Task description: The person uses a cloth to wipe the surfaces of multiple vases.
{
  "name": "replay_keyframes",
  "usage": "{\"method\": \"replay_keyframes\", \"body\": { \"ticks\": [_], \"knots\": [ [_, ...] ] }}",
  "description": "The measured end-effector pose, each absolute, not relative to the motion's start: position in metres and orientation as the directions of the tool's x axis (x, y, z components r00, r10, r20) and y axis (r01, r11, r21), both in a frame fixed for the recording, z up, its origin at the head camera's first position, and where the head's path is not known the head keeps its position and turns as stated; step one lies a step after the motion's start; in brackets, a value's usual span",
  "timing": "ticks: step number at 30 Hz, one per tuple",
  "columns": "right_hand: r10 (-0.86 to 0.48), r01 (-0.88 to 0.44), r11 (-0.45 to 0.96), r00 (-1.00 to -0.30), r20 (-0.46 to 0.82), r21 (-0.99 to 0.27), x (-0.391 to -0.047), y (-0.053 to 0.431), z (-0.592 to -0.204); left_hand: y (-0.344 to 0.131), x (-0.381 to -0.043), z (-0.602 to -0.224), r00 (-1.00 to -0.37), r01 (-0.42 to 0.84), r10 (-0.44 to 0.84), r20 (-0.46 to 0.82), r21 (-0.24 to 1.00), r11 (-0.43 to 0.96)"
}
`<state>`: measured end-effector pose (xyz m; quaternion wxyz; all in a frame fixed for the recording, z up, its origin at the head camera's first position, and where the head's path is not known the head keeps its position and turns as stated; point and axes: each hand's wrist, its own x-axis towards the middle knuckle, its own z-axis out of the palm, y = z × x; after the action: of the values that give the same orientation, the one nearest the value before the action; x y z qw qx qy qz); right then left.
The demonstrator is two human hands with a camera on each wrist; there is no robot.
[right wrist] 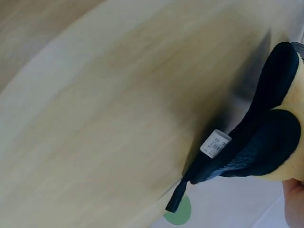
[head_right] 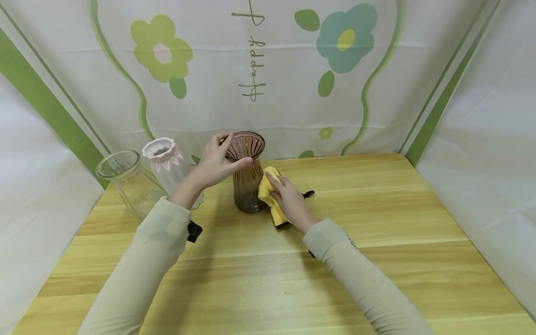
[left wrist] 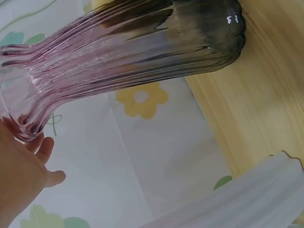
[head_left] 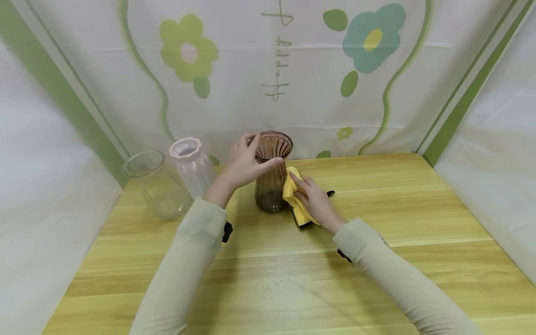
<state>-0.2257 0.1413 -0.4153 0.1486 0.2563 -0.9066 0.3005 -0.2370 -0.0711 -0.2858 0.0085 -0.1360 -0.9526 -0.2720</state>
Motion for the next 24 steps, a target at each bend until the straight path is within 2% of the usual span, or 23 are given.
{"method": "replay_keyframes", "body": {
  "ticks": [9,18,24],
  "knots": [
    [-0.355,-0.631,0.622,-0.756,0.550,-0.464,-0.232,0.136,-0.400,-0.073,-0.241,-0.287,-0.958,0.276,0.272,0.085,0.515,0.812],
    [-0.273,-0.585,0.608,-0.789,0.550,-0.537,-0.232,0.124,-0.375,-0.072,-0.239,-0.288,-0.964,0.251,0.257,0.068,0.547,0.798],
    [-0.289,-0.595,0.609,-0.782,0.552,-0.525,-0.233,0.124,-0.379,-0.073,-0.239,-0.288,-0.961,0.266,0.265,0.081,0.537,0.800]
  ]
}}
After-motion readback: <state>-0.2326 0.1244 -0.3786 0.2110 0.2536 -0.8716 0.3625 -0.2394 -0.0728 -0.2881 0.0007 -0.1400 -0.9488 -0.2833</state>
